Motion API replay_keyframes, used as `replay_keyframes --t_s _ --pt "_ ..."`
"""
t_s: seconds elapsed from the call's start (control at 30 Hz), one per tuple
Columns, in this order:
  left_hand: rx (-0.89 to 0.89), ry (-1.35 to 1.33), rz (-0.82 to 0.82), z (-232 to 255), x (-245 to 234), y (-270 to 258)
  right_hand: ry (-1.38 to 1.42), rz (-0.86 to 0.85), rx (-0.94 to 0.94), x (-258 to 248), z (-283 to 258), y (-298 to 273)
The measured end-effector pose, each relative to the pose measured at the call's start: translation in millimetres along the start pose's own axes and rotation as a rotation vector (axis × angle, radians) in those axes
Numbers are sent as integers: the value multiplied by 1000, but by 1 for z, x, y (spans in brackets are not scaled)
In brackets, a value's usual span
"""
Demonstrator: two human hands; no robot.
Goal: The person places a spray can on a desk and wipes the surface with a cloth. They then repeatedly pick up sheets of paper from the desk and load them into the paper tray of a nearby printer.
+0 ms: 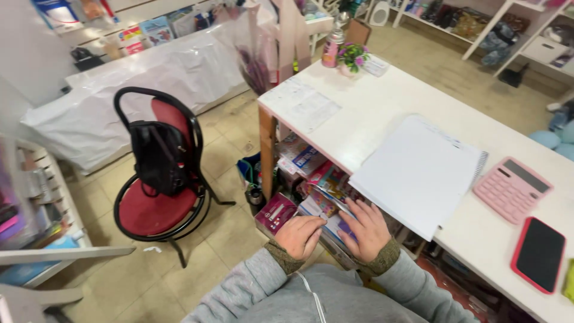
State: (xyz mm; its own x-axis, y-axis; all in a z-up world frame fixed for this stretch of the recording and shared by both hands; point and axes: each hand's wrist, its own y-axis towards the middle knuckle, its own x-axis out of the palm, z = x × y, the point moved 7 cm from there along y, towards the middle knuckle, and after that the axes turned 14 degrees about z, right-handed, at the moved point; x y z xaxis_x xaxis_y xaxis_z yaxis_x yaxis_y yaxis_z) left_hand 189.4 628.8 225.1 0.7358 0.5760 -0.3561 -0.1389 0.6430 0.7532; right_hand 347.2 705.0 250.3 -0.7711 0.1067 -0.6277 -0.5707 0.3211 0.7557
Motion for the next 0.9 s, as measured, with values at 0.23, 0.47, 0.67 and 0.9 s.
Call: replay_keyframes --t_s 0.23,0.47,0.67,0.9 --pt "-6 -90 -36 9 89 33 -549 -110 274 -52 113 -64" --pt "-171 -149 -225 3 139 35 -361 41 294 -71 127 -94" --pt "-277 -262 -295 0 149 37 -247 85 447 -88 118 -75" --pt "-489 -315 -343 -5 135 36 -290 -124 715 -76 120 -67"
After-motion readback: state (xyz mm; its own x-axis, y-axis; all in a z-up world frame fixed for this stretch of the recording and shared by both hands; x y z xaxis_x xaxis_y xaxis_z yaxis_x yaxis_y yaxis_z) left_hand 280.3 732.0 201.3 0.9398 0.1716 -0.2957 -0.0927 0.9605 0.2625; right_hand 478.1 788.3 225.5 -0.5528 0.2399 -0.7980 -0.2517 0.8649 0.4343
